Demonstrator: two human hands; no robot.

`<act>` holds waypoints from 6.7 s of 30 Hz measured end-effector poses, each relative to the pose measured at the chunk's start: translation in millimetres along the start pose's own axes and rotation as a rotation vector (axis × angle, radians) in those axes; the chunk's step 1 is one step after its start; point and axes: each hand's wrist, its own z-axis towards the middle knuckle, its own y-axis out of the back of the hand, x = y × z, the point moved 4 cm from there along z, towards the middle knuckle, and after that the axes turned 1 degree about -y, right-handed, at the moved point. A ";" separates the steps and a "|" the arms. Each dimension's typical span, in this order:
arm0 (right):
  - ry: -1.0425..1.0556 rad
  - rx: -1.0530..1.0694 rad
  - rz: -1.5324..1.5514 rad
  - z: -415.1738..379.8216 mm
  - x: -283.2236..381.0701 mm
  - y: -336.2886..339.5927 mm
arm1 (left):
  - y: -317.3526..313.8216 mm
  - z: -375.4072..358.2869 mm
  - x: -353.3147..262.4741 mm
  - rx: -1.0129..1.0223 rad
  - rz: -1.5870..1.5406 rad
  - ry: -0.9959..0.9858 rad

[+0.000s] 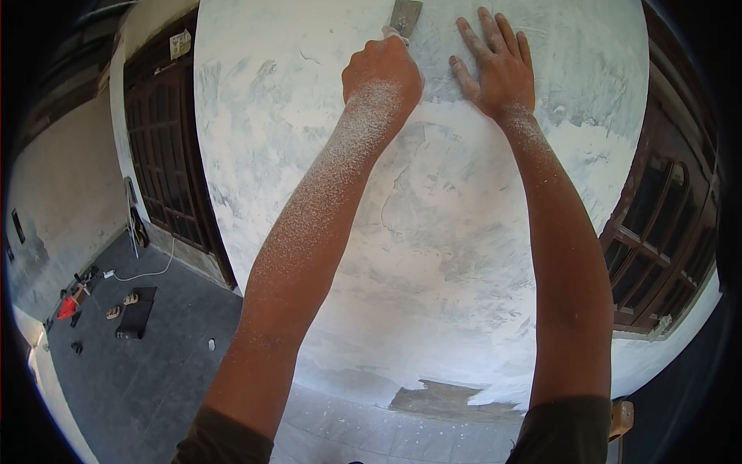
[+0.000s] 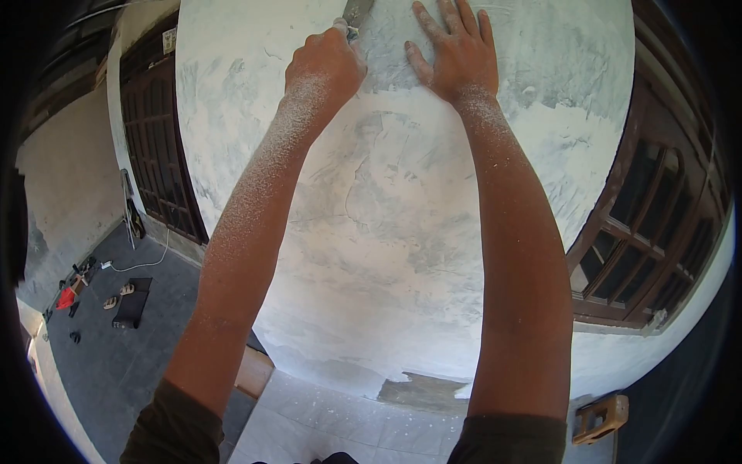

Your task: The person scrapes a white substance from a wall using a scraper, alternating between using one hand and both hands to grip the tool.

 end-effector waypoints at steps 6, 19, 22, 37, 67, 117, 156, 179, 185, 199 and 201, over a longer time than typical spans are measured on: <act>-0.075 0.208 0.185 1.9 -1.0 8.7 | -10.4 -10.4 2.0 -0.028 0.019 0.036; -0.079 0.199 0.199 4.7 -1.4 10.1 | -8.9 -8.9 4.0 0.005 0.022 0.002; -0.090 0.215 0.179 1.8 2.2 10.5 | -1.1 1.3 3.8 0.014 0.024 -0.031; -0.106 0.209 0.193 1.3 0.0 11.7 | -2.7 1.1 -4.1 0.037 0.030 0.001; -0.021 0.032 0.080 -5.6 -6.6 -12.6 | -12.4 0.2 5.8 0.000 -0.132 -0.015; -0.033 0.013 0.114 -6.9 -7.0 -12.1 | -16.1 -5.9 5.8 0.011 -0.141 -0.027; -0.104 0.226 0.218 1.4 0.1 11.9 | -7.5 17.6 3.8 0.002 -0.101 -0.018; -0.029 0.023 0.111 -6.7 -9.7 -13.7 | -8.2 12.1 -0.7 -0.074 -0.133 -0.043; -0.038 0.025 0.119 -4.7 -9.3 -13.0 | -8.4 9.9 5.6 -0.022 -0.125 -0.028; -0.016 0.014 0.117 -6.1 -10.3 -15.3 | 10.0 25.7 0.1 0.035 -0.181 -0.046; -0.017 0.000 0.141 -7.2 -9.2 -14.7 | 3.3 17.6 1.2 0.066 -0.061 -0.014</act>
